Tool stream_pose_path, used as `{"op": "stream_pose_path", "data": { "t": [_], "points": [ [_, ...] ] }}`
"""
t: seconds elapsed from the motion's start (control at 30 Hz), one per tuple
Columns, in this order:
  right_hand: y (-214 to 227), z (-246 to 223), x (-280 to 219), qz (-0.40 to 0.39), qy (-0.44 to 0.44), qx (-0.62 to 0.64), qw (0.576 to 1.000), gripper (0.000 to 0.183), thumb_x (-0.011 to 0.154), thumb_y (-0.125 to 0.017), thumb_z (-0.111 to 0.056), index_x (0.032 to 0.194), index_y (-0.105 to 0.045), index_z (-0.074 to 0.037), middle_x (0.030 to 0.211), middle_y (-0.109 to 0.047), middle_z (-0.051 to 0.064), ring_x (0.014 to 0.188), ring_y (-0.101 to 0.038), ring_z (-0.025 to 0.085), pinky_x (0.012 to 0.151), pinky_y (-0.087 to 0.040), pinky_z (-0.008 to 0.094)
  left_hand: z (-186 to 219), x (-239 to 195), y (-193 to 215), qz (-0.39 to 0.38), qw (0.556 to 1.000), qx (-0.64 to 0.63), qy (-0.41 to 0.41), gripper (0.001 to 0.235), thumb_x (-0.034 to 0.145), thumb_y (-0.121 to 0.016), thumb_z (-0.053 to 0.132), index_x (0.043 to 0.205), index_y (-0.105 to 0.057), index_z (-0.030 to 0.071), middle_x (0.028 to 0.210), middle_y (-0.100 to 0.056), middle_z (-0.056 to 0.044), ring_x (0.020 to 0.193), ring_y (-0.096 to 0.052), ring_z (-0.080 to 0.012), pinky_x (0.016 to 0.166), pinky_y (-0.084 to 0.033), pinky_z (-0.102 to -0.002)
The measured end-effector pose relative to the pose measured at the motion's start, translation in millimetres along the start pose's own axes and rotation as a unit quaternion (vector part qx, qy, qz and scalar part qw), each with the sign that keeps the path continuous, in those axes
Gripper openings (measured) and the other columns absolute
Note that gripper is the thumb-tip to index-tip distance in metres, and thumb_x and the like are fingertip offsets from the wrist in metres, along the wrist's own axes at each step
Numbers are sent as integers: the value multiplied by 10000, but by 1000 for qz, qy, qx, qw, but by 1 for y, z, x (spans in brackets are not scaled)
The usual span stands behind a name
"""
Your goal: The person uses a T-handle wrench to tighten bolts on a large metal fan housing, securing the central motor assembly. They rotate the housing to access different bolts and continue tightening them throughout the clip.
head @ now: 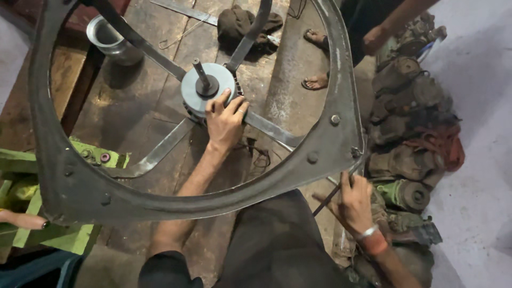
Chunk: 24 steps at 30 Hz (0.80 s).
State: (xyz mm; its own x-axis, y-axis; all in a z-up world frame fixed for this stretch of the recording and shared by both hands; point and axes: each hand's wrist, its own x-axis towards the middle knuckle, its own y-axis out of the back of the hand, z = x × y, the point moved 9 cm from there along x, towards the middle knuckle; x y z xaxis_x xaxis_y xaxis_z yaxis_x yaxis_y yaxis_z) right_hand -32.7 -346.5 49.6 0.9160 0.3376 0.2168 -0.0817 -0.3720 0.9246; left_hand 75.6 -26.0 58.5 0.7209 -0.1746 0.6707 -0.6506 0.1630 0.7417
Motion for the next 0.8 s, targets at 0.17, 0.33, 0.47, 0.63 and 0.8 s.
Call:
{"op": "stream_pose_path", "data": {
  "t": [0.17,0.33,0.47,0.63,0.8],
  "points": [
    [9,0,9,127,24,-141,982,735,820,-763,-637,1250,-675,-47,1433,-395,244,1423,-251,402,1136,-168,573,-21,16,35,-33,980,-192,-29,619,617,-926,544,1007,-783,86,1052,-711,-21,1054,-589,-267,931,-410,-468],
    [-21,-1,13,107,147,-125,975,373,824,-756,-277,1116,-726,-47,1238,-587,202,1256,-512,368,1121,-312,547,-92,48,66,141,956,-149,211,528,824,-951,487,911,-685,39,924,-665,-82,922,-620,-321,869,-465,-469],
    [-36,4,13,119,253,-106,954,178,859,-730,-44,1033,-750,-13,957,-705,134,913,-676,320,939,-469,462,-100,73,66,208,956,-85,189,686,839,-803,400,1146,-608,-181,1051,-643,-291,986,-630,-443,897,-465,-486],
    [-38,13,16,105,314,-38,943,192,784,-699,-77,960,-748,-16,997,-728,170,931,-711,360,931,-523,490,-126,53,-18,-137,903,-233,335,391,880,-595,323,1167,-767,120,1080,-701,-217,1057,-646,-426,938,-494,-492],
    [-37,13,26,112,293,-3,949,208,780,-700,-67,977,-745,-18,1002,-728,171,931,-714,358,918,-531,476,-125,62,-15,-68,939,-223,252,339,885,-585,261,1113,-757,79,1110,-716,-194,1076,-644,-411,966,-486,-494]
  ]
}}
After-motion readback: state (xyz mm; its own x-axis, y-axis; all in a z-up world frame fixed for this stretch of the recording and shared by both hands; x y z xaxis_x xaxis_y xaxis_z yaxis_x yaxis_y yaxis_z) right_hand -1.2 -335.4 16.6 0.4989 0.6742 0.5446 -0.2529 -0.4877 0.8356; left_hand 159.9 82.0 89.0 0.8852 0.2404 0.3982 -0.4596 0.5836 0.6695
